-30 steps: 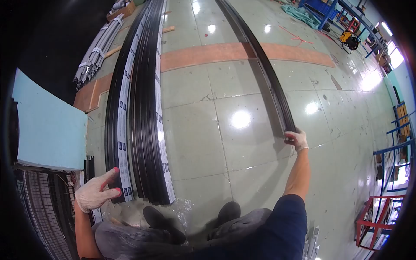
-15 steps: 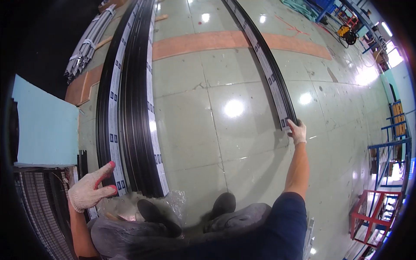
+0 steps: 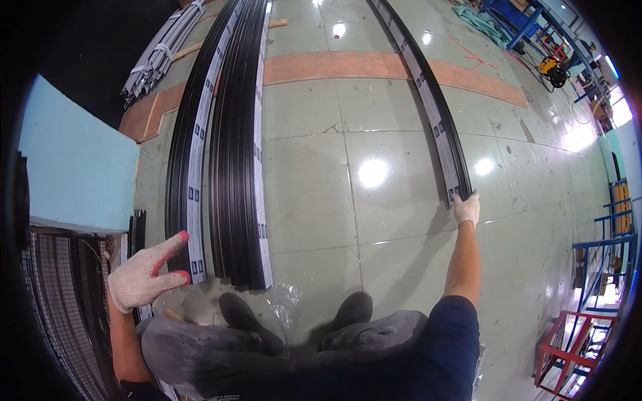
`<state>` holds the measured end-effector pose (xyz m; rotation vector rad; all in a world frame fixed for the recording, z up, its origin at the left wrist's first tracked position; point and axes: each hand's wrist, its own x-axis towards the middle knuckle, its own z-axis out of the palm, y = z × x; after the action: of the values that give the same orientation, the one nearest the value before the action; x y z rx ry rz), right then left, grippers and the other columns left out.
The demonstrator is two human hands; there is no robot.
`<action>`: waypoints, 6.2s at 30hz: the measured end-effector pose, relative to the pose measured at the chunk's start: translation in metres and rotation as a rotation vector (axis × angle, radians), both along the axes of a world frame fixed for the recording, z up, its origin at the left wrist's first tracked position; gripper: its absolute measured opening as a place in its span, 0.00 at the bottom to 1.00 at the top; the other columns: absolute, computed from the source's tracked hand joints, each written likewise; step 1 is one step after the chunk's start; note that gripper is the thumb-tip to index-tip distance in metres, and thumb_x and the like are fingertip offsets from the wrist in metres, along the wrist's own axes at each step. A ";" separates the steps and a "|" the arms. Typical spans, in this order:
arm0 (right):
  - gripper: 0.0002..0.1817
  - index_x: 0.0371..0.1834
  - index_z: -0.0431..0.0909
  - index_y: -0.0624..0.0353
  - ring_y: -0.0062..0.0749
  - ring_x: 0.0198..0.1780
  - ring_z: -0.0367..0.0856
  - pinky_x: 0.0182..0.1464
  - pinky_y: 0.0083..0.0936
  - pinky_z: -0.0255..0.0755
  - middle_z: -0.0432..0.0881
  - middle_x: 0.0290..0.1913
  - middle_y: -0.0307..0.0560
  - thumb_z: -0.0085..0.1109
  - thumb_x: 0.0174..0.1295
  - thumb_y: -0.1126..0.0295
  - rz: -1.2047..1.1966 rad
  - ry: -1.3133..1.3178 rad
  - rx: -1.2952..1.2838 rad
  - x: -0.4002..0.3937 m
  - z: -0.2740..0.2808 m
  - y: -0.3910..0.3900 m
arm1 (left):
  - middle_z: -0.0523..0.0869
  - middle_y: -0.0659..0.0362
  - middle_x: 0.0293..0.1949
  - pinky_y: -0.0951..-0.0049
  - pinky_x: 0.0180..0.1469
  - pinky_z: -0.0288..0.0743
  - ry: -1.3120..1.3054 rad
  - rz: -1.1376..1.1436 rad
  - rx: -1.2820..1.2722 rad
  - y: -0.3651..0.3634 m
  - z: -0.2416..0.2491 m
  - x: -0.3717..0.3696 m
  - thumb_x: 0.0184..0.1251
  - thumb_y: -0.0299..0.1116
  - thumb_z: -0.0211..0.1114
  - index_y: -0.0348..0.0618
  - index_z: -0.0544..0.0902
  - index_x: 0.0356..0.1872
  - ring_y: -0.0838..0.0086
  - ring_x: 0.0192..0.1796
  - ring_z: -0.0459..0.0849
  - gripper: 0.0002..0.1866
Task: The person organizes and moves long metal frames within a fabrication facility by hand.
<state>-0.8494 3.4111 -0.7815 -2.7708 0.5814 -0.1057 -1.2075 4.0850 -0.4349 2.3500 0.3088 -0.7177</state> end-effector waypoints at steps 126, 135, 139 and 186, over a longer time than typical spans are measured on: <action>0.37 0.61 0.71 0.75 0.64 0.52 0.94 0.58 0.50 0.87 0.93 0.46 0.70 0.73 0.62 0.54 0.738 0.339 0.134 -0.142 0.054 0.426 | 0.72 0.33 0.82 0.58 0.85 0.67 -0.147 -0.489 -0.094 0.005 -0.046 0.036 0.83 0.71 0.57 0.28 0.63 0.86 0.43 0.82 0.74 0.53; 0.40 0.61 0.69 0.74 0.65 0.53 0.94 0.59 0.50 0.87 0.92 0.47 0.70 0.77 0.62 0.51 0.716 0.308 0.128 -0.142 0.051 0.456 | 0.70 0.36 0.84 0.59 0.86 0.65 -0.154 -0.534 -0.121 0.008 -0.054 0.047 0.82 0.72 0.57 0.32 0.62 0.88 0.46 0.84 0.73 0.54; 0.38 0.59 0.71 0.72 0.65 0.53 0.94 0.59 0.51 0.87 0.93 0.46 0.69 0.78 0.63 0.50 0.721 0.293 0.128 -0.113 0.045 0.453 | 0.69 0.36 0.86 0.60 0.87 0.63 -0.088 -0.502 -0.111 0.012 -0.068 0.061 0.82 0.69 0.61 0.30 0.63 0.88 0.47 0.86 0.70 0.53; 0.37 0.64 0.72 0.70 0.68 0.52 0.93 0.58 0.54 0.87 0.92 0.46 0.70 0.74 0.60 0.55 0.632 0.131 0.107 -0.044 0.035 0.413 | 0.74 0.30 0.81 0.60 0.84 0.68 0.055 -0.283 -0.217 0.052 -0.070 0.042 0.77 0.75 0.63 0.31 0.60 0.89 0.43 0.83 0.75 0.59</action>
<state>-0.8935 3.8239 -0.7467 -2.7264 -0.2701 0.2400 -1.1656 4.1368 -0.5045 2.1906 -0.0792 -0.9026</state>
